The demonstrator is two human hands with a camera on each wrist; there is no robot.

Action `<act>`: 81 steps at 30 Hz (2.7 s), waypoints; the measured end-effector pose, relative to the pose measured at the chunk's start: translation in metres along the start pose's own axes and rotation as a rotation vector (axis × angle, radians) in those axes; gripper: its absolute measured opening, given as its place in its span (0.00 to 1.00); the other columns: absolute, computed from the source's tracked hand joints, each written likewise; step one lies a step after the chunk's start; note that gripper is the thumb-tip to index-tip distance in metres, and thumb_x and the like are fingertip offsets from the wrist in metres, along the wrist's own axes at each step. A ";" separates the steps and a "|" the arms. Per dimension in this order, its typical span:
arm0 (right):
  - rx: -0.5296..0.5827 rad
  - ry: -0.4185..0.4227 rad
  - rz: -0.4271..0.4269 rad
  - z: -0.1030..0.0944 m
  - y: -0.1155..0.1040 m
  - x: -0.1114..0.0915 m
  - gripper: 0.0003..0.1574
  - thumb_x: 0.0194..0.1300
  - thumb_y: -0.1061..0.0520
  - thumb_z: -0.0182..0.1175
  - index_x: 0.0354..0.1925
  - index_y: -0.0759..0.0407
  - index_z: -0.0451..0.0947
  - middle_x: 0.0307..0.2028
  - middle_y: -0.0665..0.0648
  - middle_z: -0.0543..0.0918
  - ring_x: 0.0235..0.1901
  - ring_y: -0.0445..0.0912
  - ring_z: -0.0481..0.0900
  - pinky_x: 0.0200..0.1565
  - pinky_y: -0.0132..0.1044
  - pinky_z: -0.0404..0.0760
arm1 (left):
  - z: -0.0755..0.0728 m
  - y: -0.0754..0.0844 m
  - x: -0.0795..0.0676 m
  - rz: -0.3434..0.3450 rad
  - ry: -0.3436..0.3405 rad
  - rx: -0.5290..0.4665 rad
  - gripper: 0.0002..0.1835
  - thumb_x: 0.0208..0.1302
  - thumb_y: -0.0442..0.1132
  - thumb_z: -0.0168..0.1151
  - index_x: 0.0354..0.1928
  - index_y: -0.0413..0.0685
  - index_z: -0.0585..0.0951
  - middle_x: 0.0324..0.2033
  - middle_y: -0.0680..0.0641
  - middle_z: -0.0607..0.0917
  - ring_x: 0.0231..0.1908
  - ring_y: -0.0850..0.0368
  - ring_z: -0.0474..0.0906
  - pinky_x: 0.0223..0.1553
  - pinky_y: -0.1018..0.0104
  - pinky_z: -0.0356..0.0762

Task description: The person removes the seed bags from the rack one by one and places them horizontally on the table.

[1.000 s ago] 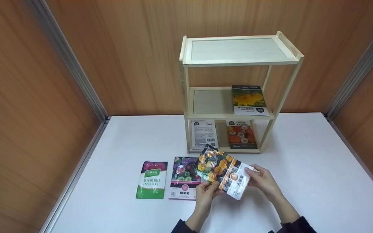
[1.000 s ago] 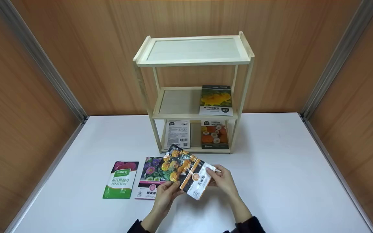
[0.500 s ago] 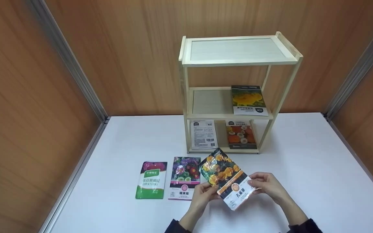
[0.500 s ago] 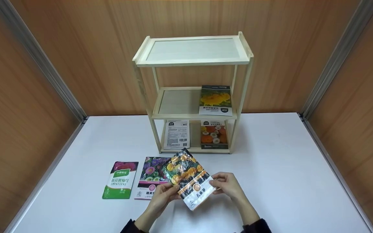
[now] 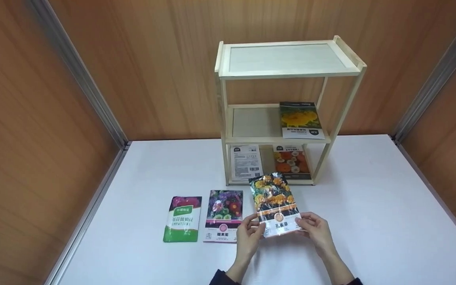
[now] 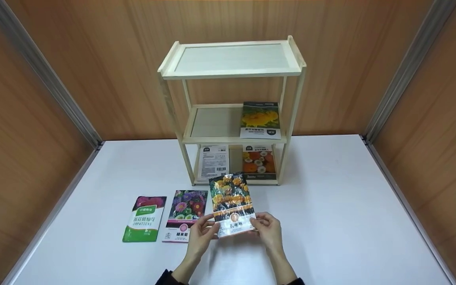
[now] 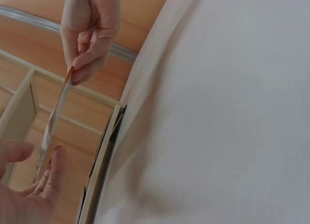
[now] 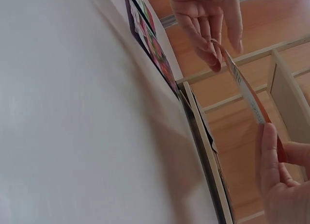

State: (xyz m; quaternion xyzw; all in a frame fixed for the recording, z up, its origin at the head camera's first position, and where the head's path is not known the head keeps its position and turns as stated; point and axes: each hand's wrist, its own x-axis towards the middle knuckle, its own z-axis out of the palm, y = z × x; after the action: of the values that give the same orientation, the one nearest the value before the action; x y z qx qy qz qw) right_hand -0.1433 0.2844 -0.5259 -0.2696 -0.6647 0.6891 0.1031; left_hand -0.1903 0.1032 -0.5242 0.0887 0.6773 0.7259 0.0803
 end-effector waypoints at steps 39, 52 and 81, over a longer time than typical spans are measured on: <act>-0.644 -0.074 -0.026 0.030 0.029 0.012 0.12 0.46 0.61 0.67 0.19 0.63 0.72 0.12 0.53 0.73 0.10 0.41 0.71 0.13 0.28 0.69 | 0.004 -0.034 0.018 0.337 0.149 1.205 0.08 0.45 0.22 0.54 0.16 0.38 0.76 0.14 0.41 0.76 0.17 0.48 0.75 0.17 0.60 0.71; -0.723 -0.061 -0.073 0.028 0.025 0.008 0.18 0.45 0.55 0.68 0.14 0.60 0.70 0.07 0.51 0.71 0.06 0.38 0.66 0.10 0.26 0.64 | 0.010 -0.023 0.017 0.314 0.174 1.287 0.09 0.47 0.25 0.54 0.15 0.39 0.77 0.13 0.42 0.77 0.16 0.48 0.76 0.15 0.60 0.72; -0.878 -0.164 -0.365 -0.016 -0.086 0.003 0.24 0.55 0.59 0.60 0.47 0.73 0.69 0.41 0.68 0.75 0.39 0.57 0.75 0.39 0.45 0.76 | 0.005 0.112 0.043 0.322 -0.331 1.204 0.17 0.49 0.41 0.66 0.36 0.34 0.78 0.34 0.40 0.78 0.31 0.50 0.76 0.27 0.62 0.77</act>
State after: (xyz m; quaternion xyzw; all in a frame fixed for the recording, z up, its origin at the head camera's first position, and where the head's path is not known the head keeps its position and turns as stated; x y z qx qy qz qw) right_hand -0.1561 0.3076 -0.4424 -0.1113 -0.9353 0.3329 0.0457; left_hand -0.2302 0.1101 -0.4112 0.3296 0.9229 0.1987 0.0100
